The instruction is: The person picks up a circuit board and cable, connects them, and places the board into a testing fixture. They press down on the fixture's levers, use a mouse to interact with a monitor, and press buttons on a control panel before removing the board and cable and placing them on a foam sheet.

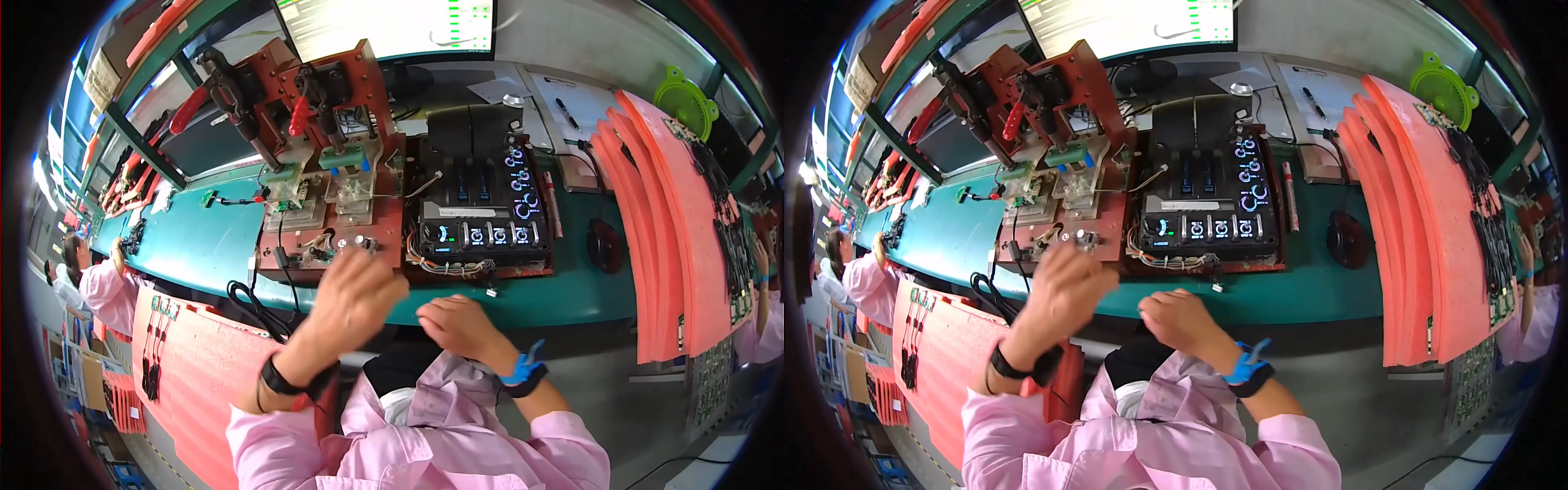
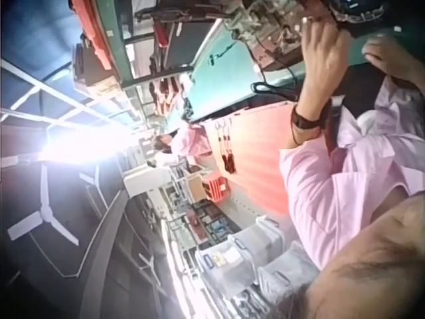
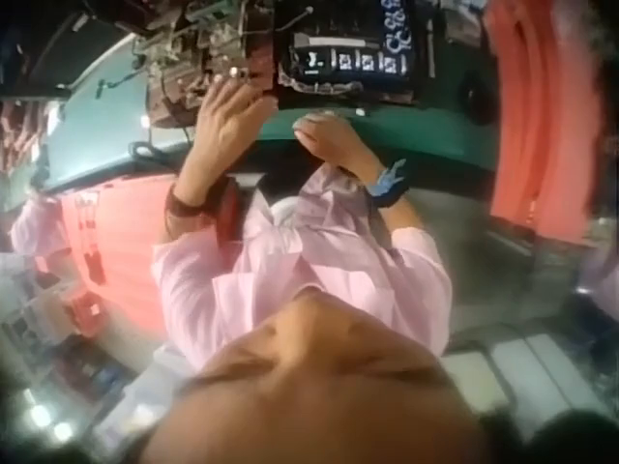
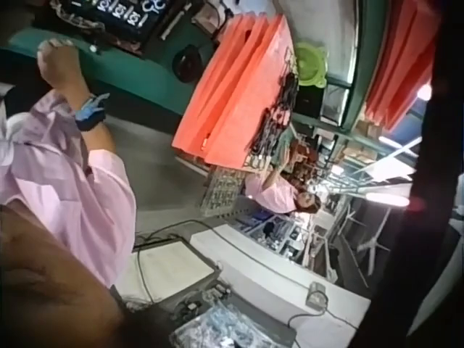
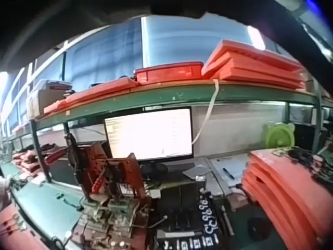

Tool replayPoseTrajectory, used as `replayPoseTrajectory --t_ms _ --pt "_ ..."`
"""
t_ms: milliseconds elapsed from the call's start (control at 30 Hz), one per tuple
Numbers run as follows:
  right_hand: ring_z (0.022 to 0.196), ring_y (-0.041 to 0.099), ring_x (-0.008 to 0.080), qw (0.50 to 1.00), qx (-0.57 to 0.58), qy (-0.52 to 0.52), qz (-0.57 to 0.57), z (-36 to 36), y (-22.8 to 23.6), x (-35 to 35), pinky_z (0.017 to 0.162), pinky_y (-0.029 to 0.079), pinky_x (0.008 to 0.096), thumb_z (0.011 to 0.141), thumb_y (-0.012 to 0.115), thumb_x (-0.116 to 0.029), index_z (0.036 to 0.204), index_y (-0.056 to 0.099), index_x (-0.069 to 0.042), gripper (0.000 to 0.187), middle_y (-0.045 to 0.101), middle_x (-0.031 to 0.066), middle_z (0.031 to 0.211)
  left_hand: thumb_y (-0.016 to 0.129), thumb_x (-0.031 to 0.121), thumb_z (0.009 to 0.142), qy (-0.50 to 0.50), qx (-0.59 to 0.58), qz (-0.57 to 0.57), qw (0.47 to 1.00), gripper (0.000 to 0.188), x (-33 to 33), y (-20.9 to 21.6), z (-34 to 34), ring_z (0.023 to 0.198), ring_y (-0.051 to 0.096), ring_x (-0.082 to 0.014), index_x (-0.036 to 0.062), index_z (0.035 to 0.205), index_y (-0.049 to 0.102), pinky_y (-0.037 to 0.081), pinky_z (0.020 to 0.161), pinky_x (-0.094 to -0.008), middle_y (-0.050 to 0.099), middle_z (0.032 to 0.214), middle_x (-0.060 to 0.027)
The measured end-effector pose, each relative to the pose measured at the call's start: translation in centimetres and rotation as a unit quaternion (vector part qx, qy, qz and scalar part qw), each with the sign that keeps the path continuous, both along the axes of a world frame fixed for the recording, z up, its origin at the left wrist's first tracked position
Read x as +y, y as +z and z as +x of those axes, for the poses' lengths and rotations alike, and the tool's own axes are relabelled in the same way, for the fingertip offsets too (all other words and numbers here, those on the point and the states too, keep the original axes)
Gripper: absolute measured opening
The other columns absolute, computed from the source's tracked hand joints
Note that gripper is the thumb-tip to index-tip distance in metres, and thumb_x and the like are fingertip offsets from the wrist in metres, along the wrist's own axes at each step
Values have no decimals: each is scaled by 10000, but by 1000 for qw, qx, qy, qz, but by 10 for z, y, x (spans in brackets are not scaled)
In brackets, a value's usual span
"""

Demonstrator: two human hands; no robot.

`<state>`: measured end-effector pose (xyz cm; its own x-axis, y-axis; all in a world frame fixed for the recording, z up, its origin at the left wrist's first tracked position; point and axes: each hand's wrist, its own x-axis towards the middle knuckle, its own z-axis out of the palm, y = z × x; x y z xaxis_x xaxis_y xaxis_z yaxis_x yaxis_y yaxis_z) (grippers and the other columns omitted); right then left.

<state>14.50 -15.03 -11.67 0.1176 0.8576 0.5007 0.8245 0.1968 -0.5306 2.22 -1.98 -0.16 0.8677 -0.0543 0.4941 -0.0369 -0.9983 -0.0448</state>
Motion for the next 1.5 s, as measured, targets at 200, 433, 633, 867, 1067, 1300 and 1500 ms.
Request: replayPoseTrajectory --t_ms 200,433,633,867,1067,1300,1500 --pt "662 539 284 992 -114 -61 -1 14 86 -1 598 429 384 737 554 -106 719 546 -19 89 529 131 672 613 277 759 144 -42 -194 969 299 11 -108 -48 572 519 -283 75 598 464 415 459 -377 472 574 -88" --pt "785 474 329 948 -274 -81 -142 66 91 46 697 368 397 754 553 -93 821 495 -14 119 495 160 805 563 297 771 140 -79 -277 947 319 -1 -143 -3 522 546 -301 69 568 471 420 451 -399 505 514 -117" --pt "808 450 336 912 -328 -19 -244 62 110 70 758 344 419 721 549 -81 756 455 -9 124 456 153 777 558 254 764 127 -102 -335 928 272 2 -142 -4 538 552 -302 54 590 498 428 478 -402 513 524 -120" --pt "847 431 347 829 -486 65 -269 49 127 83 830 335 397 683 522 -5 769 465 1 103 439 172 805 555 217 766 103 -123 -372 914 252 -3 -149 9 542 544 -291 30 609 490 419 502 -381 512 525 -112" --pt "876 440 342 893 -293 -133 -315 125 78 51 864 328 409 646 523 6 806 494 3 163 462 173 850 561 213 762 77 -136 -385 909 251 -4 -147 6 531 535 -284 27 615 479 406 503 -379 495 512 -102" --pt "998 436 346 803 -396 -28 -444 45 139 85 894 309 432 699 573 -67 1015 501 28 338 498 196 1023 565 211 757 75 -133 -384 911 253 -4 -148 8 533 533 -289 27 609 475 408 504 -380 492 512 -106" --pt "1102 408 332 869 -421 -134 -222 63 119 45 975 254 452 700 570 -43 940 525 16 251 515 175 1079 568 217 752 90 -127 -370 916 254 -1 -148 2 537 540 -293 28 609 477 419 502 -391 498 514 -114"
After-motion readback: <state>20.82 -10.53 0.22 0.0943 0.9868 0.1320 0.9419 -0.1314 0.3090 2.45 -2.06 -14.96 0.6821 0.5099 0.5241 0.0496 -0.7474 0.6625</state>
